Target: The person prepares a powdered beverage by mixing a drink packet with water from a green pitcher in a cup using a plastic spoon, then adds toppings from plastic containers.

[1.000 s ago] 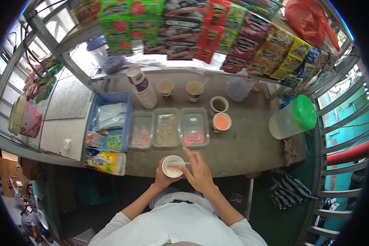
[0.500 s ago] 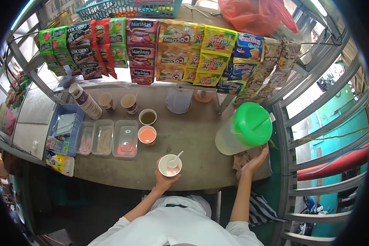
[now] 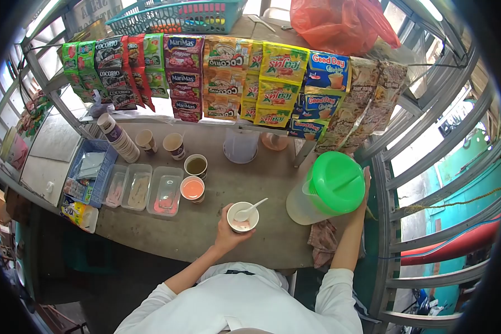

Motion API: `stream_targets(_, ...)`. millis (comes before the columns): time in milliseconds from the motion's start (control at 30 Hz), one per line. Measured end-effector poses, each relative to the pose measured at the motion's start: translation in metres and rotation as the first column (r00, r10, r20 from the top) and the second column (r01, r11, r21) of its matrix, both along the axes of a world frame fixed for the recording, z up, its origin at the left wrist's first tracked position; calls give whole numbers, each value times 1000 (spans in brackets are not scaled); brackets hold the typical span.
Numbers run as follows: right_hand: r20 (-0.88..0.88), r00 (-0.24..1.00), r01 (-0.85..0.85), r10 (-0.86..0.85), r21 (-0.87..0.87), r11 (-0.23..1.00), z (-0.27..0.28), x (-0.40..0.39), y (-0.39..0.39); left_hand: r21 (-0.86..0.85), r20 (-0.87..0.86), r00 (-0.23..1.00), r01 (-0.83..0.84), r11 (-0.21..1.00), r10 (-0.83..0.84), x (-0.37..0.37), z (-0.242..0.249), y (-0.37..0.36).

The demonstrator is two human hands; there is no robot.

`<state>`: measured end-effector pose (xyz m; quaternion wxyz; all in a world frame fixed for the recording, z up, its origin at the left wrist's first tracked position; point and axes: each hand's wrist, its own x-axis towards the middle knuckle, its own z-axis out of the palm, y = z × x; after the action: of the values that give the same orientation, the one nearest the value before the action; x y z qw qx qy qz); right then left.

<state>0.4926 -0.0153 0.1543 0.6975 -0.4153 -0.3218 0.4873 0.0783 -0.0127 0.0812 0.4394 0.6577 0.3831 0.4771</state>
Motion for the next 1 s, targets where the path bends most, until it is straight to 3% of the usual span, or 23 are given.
stream_targets(200, -38, 999, -33, 35, 46, 998, 27, -33, 1, 6, -13, 998, -64, 998, 64, 7, 8, 7)
stream_targets(300, 12, 1000, -18, 18, 20, 1000, 33, -47, -11, -104, -27, 997, -71, 992, 68, 7, 1, 5)
stream_targets(433, 52, 998, 26, -26, 4, 1000, 43, -68, -13, -3, -17, 997, -74, 997, 74, 10, -3, 4)
stream_targets(600, 56, 998, 44, -42, -37, 998, 49, -92, -16, -6, -27, 994, -102, 995, 102, 13, -1, 7)
stream_targets(1000, 100, 993, -59, 63, -45, 997, 65, -127, -5, 28, -17, 989, -147, 989, 148, 15, -7, 8)
